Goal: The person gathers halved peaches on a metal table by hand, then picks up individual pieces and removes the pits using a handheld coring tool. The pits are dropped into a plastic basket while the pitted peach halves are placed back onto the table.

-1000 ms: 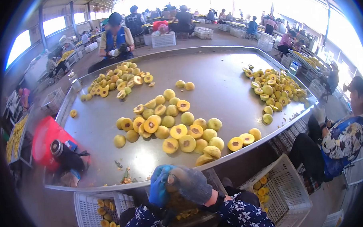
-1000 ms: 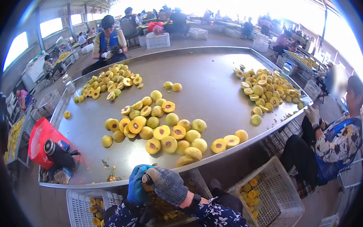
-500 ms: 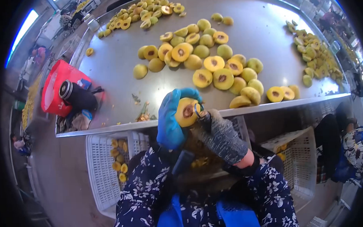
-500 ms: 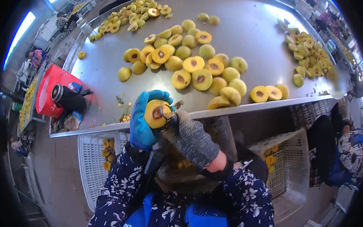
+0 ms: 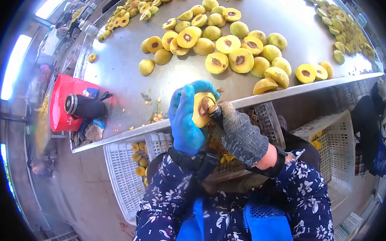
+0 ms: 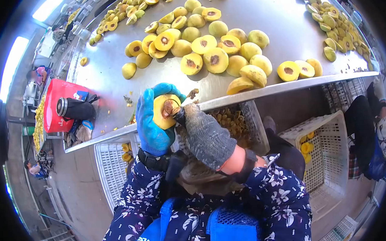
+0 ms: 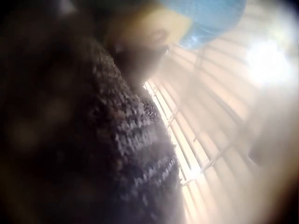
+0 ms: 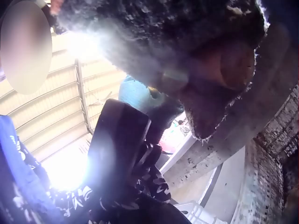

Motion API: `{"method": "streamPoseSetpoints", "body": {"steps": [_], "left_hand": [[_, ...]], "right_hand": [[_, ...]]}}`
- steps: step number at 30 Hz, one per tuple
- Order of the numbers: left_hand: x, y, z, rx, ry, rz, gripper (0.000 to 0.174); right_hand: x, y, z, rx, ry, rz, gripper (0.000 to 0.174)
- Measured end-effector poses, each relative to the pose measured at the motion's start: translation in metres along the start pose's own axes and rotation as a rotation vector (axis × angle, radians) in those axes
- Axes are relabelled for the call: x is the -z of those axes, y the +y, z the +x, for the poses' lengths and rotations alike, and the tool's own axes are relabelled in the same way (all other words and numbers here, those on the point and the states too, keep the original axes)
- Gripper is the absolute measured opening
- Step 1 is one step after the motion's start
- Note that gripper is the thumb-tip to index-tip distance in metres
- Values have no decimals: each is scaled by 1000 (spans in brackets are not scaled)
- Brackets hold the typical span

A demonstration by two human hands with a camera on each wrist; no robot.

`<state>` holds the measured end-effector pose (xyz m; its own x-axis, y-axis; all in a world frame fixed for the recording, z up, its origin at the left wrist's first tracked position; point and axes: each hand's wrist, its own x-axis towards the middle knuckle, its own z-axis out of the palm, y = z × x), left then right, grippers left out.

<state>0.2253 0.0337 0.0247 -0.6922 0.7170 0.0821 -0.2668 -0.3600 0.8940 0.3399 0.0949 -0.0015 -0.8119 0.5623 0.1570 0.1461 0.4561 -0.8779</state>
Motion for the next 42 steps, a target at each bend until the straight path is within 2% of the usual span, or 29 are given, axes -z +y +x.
{"method": "streamPoseSetpoints", "body": {"steps": [1,3,5,7,11,13,15,20,22,23,25,28,30,32,35,37,38,41,42], "left_hand": [[0,-1,-1,11,-2,7,36],[1,-2,-1,-104,-55,153,35],[-3,-1,-3,-75,-19,176,38],[-5,0,-5,-45,16,198,41],[-2,-2,-6,-74,-2,183,43],[-3,-2,-8,-152,-19,287,45],[-1,1,-8,-104,-37,254,45],[0,4,-9,-11,-62,192,45],[2,8,-10,-58,-125,342,45],[4,7,-10,-57,-123,343,45],[9,2,-10,-4,-191,98,29],[7,3,-8,4,-246,148,28],[8,8,-6,69,-264,164,28],[10,9,-3,135,-283,179,28],[8,7,-2,208,-360,122,31],[-9,3,-7,11,-172,184,57],[-4,-1,-6,17,-201,148,59],[14,0,-6,180,-320,57,32],[14,2,-8,196,-314,66,25]], "right_hand": [[-3,3,0,23,5,-10,27],[-3,2,-1,-21,-13,15,27],[-3,-1,-2,-63,-33,39,27],[-3,-2,-2,-29,-21,23,28],[-2,-10,-8,-89,-24,134,31],[2,-15,-9,-135,-48,135,34],[9,-20,-9,-218,-166,147,44],[10,-21,-14,-243,-189,180,44],[10,-20,-17,-255,-211,194,43],[10,-20,-19,-201,-198,219,43],[10,-18,-23,-148,-186,246,43],[13,-17,-26,-115,-181,151,43],[21,-25,-25,-363,-342,388,46],[18,-21,-27,-355,-327,380,47],[22,-23,-20,-398,-343,388,48],[29,-26,-15,-449,-369,400,47],[32,-28,-14,-474,-396,494,47],[29,-33,-16,-554,-406,628,47],[26,-30,-20,-514,-401,556,47]]}}
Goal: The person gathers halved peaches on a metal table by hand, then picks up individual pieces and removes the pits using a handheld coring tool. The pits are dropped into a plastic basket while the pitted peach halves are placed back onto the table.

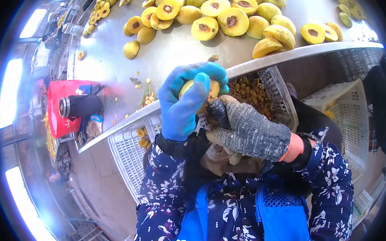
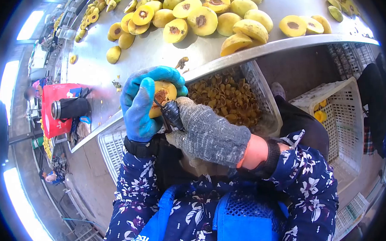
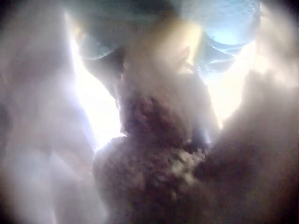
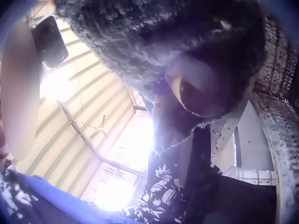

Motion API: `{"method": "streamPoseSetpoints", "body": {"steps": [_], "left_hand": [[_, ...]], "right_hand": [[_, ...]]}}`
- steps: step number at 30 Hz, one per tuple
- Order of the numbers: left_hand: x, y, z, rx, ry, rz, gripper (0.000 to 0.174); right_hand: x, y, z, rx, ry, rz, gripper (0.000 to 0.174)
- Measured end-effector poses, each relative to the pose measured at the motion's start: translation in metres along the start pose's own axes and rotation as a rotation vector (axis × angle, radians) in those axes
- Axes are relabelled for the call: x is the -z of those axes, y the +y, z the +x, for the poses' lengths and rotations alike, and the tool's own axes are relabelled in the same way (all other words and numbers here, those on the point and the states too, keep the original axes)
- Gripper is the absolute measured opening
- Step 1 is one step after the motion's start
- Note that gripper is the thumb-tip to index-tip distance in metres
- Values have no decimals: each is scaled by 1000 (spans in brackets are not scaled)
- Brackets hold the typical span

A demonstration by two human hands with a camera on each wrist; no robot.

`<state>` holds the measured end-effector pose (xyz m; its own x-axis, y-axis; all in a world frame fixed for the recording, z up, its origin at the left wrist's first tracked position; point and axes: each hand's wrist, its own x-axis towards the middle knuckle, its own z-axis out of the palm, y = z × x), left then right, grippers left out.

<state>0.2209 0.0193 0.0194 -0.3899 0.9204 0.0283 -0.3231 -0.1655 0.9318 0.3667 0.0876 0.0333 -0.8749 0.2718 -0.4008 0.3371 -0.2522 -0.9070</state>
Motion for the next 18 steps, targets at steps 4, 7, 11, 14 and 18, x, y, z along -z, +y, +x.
{"method": "streamPoseSetpoints", "body": {"steps": [4,7,11,14,18], "left_hand": [[5,6,1,17,-108,68,17],[2,11,-2,50,-97,80,18],[4,7,-1,-64,-123,125,19],[7,11,0,-11,-161,203,20],[6,17,0,172,-228,212,22]], "right_hand": [[-4,11,-1,67,-37,-7,48],[6,-4,-6,-96,-289,313,47],[-3,16,-1,125,-158,146,47],[-4,18,-3,157,-55,-105,46],[0,10,-8,7,-91,-135,49]]}}
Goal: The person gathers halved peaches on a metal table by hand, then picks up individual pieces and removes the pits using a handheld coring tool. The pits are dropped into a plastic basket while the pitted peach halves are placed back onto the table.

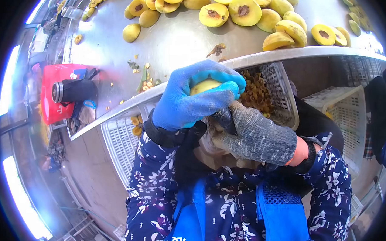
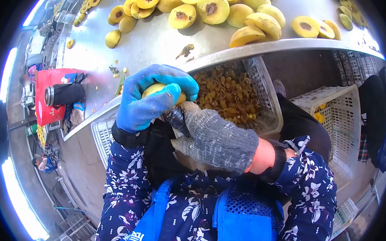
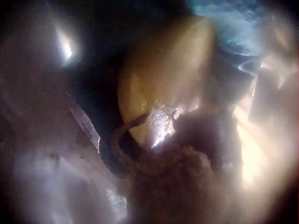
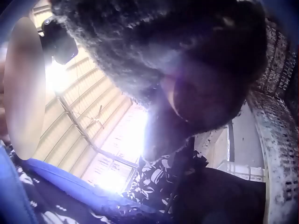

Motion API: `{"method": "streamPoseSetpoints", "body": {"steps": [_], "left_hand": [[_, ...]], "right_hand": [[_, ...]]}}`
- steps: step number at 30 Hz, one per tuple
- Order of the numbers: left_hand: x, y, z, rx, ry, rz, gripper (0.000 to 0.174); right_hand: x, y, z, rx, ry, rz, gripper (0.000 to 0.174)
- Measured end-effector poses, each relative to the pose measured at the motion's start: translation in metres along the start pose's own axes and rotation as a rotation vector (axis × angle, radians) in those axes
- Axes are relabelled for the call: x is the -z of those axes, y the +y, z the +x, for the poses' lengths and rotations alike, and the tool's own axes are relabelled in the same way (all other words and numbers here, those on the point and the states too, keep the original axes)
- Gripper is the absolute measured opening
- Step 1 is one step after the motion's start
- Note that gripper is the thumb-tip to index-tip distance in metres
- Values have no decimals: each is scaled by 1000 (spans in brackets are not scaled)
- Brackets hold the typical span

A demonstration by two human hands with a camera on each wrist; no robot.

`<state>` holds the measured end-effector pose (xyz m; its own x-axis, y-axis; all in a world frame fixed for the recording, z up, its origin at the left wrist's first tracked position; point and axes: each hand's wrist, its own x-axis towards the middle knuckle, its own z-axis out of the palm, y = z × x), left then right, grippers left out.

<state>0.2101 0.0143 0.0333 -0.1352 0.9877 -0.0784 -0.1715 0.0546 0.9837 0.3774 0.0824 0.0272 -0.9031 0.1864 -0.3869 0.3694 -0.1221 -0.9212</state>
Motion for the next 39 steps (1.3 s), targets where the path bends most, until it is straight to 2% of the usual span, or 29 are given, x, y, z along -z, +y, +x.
{"method": "streamPoseSetpoints", "body": {"steps": [1,5,7,11,13,14,15,16,17,19,20,21,23,25,26,27,28,30,32,33,35,39], "left_hand": [[0,2,0,28,-27,68,21],[-3,3,-2,92,-59,4,21],[-7,4,-3,79,-109,-75,24],[-15,6,-2,-30,-123,-69,29],[-19,4,1,-23,-20,-259,41],[-21,3,5,-10,40,-286,54],[-13,1,9,14,55,-347,59],[-10,-3,12,-7,186,-375,59],[-9,-5,13,-27,319,-402,60],[-3,5,0,-135,358,-349,48],[7,7,-11,-219,396,-77,43],[19,12,-25,-299,424,190,39],[39,32,-59,-217,657,446,30],[84,41,-99,-30,727,293,30],[120,39,-123,56,662,691,34],[124,46,-121,140,587,1086,38],[124,45,-116,123,575,1088,38],[107,47,-95,-18,529,1328,47],[62,54,-38,-117,381,1076,57],[39,59,-9,-230,230,1100,62],[-5,48,46,-432,62,1150,64],[-70,23,135,-639,-125,1396,62]], "right_hand": [[2,-7,-2,-182,-100,111,49],[6,-2,-6,-69,-191,249,36],[17,-25,-12,-376,-376,312,30],[22,-15,-17,-317,-515,558,29],[21,-9,-13,-284,-541,560,30],[11,-1,-9,70,-330,285,36],[4,2,-9,418,-114,7,42],[8,-5,-17,368,-93,-317,40],[8,-8,-17,385,-100,-328,40],[7,-10,-13,191,8,-396,36],[13,18,-7,476,94,-646,29],[12,27,-3,481,100,-652,29],[22,39,-8,225,95,-1119,14],[26,43,-13,197,95,-1139,14],[23,42,-14,184,60,-1143,15],[21,39,-16,176,83,-1145,15],[19,35,-17,239,97,-1084,16],[16,32,-19,299,132,-1026,17],[15,34,-18,158,18,-1017,20],[14,32,-19,156,35,-1024,20],[13,30,-20,110,-7,-1027,25],[13,42,-21,127,17,-1072,18]]}}
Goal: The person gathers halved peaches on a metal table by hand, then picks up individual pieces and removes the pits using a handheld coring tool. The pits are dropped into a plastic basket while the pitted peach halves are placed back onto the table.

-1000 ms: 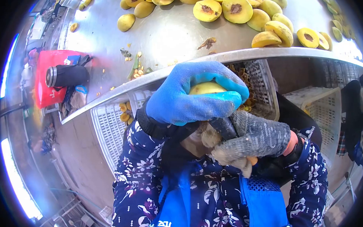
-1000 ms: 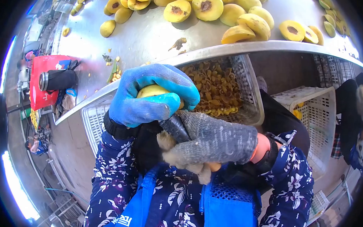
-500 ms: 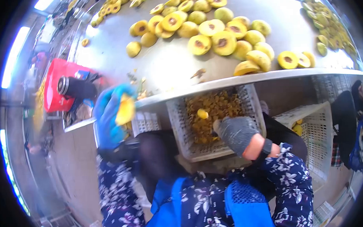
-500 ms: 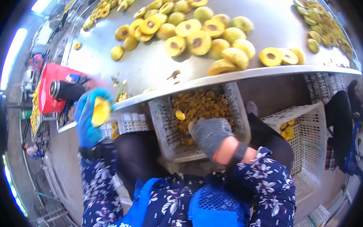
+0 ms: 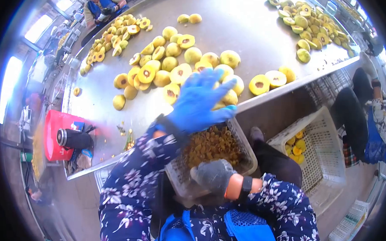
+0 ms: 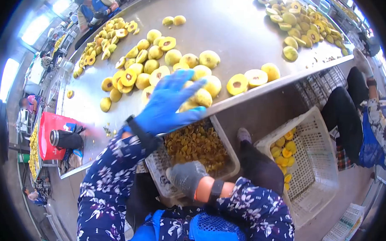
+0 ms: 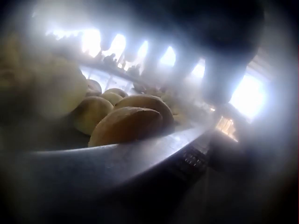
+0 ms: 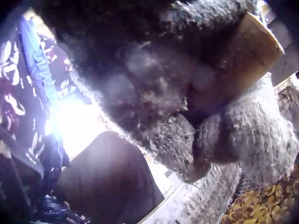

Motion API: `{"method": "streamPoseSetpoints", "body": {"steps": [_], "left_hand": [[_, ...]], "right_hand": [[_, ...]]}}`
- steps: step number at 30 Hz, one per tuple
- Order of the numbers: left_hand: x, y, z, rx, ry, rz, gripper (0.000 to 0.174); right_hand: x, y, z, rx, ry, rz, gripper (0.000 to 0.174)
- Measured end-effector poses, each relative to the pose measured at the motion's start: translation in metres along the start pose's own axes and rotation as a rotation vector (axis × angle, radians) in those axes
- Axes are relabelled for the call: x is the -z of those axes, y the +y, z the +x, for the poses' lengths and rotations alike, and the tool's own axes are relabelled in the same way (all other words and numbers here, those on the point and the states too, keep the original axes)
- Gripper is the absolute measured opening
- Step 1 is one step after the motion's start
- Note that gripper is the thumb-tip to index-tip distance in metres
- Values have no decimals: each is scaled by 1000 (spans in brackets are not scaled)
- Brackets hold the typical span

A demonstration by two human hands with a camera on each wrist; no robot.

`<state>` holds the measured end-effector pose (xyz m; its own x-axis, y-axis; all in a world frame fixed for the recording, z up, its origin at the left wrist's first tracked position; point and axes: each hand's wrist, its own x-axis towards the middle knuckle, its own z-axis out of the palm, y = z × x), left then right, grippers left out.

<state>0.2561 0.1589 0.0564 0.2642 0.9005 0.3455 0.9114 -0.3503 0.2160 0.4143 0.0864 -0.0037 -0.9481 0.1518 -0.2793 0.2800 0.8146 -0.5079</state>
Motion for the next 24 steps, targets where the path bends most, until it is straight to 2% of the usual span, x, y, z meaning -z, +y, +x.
{"method": "streamPoseSetpoints", "body": {"steps": [2,4,6,7,10,12,14,16,18,20,21,23,24], "left_hand": [[-29,-15,29,-63,-4,90,61],[-38,-27,46,-3,-203,135,62],[-49,-38,44,57,-300,-9,62],[-50,-40,39,25,-281,52,62],[-33,-49,10,85,-318,-9,62],[-20,-56,-24,49,-296,-112,58],[2,-57,-61,128,-322,-29,56],[25,-73,-97,-7,-313,55,60],[52,-86,-134,28,-438,-19,60],[90,-91,-133,340,-703,-193,54],[99,-106,-130,334,-698,-190,54],[115,-141,-114,431,-597,-460,57],[123,-151,-90,540,-531,-481,58]], "right_hand": [[4,0,-3,31,15,-6,13],[8,2,-6,17,47,21,13],[19,4,-6,5,20,-6,14],[23,5,-6,-7,16,18,14],[32,3,-11,-5,-14,60,16],[34,6,-16,72,86,99,17],[27,9,-16,63,74,65,18],[38,8,-22,51,39,70,21],[46,10,-31,32,25,36,27],[57,16,-34,-37,11,89,33],[70,16,-34,-41,16,84,33],[95,18,-33,-163,46,171,38],[99,26,-30,-162,46,166,38]]}}
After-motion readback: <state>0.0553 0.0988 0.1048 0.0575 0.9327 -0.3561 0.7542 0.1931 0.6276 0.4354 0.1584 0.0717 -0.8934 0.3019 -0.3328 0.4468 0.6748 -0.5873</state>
